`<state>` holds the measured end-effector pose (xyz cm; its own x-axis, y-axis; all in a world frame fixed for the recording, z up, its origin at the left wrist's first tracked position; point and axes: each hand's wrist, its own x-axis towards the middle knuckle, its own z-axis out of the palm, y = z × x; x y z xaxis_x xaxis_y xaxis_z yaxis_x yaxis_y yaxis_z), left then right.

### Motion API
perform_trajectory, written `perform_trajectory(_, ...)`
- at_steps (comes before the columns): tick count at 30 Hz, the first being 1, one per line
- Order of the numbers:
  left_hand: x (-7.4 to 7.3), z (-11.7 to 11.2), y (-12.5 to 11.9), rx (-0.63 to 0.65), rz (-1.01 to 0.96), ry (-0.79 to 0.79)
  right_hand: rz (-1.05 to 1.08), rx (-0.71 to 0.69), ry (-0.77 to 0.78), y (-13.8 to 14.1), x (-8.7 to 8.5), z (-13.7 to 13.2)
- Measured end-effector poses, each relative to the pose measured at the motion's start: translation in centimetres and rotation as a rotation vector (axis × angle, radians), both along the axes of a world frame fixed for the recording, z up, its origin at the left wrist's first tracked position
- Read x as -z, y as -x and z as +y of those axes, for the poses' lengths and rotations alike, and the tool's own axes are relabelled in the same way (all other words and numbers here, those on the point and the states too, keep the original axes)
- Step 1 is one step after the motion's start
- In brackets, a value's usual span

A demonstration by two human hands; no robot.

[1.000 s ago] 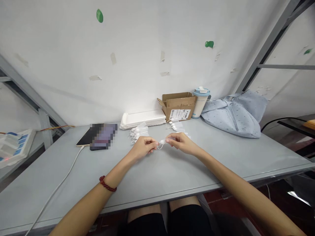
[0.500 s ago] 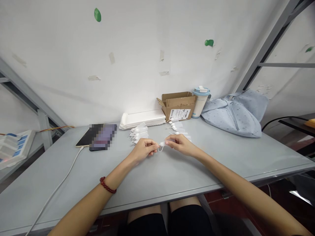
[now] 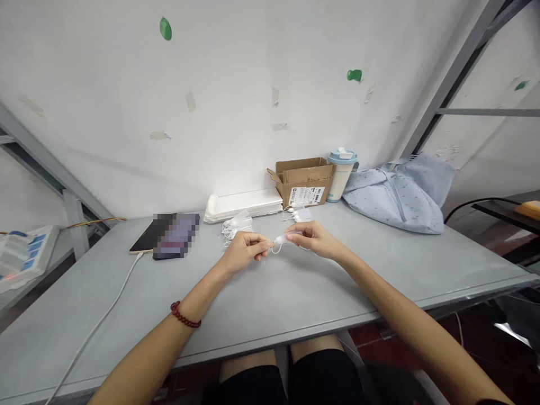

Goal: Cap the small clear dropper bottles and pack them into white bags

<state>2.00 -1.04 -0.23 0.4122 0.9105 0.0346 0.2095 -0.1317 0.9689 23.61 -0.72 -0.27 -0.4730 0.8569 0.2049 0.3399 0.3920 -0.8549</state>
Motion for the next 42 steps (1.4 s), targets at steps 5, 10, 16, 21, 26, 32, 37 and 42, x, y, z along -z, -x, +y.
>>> perform_trajectory(5,-0.2,0.1,0.1,-0.013,0.002,-0.05,0.044,0.006,-0.008,-0.1,-0.2,0.0)
perform_trajectory(10,-0.1,0.4,0.5,-0.008,0.024,-0.007,-0.013,-0.012,-0.015,-0.1,0.3,0.2)
perform_trajectory(16,-1.2,1.6,2.8,-0.206,0.026,-0.013,-0.186,0.15,-0.28,-1.3,1.5,1.8)
perform_trajectory(21,-2.4,2.7,5.9,-0.341,0.043,-0.01,-0.381,0.17,-0.55,-2.0,2.9,2.9)
perform_trajectory(26,-2.1,3.5,7.4,-0.329,0.147,0.043,-0.534,0.126,-0.564,-1.8,3.5,3.1)
perform_trajectory(32,-1.6,3.7,7.6,-0.251,0.271,0.091,-0.651,0.142,-0.465,-1.7,3.1,2.8)
perform_trajectory(37,-1.3,3.7,7.4,-0.27,0.358,0.131,-0.703,0.156,-0.403,-1.6,2.9,2.7)
perform_trajectory(42,-1.5,3.7,7.3,-0.297,0.402,0.128,-0.725,0.136,-0.385,-1.5,2.8,2.7)
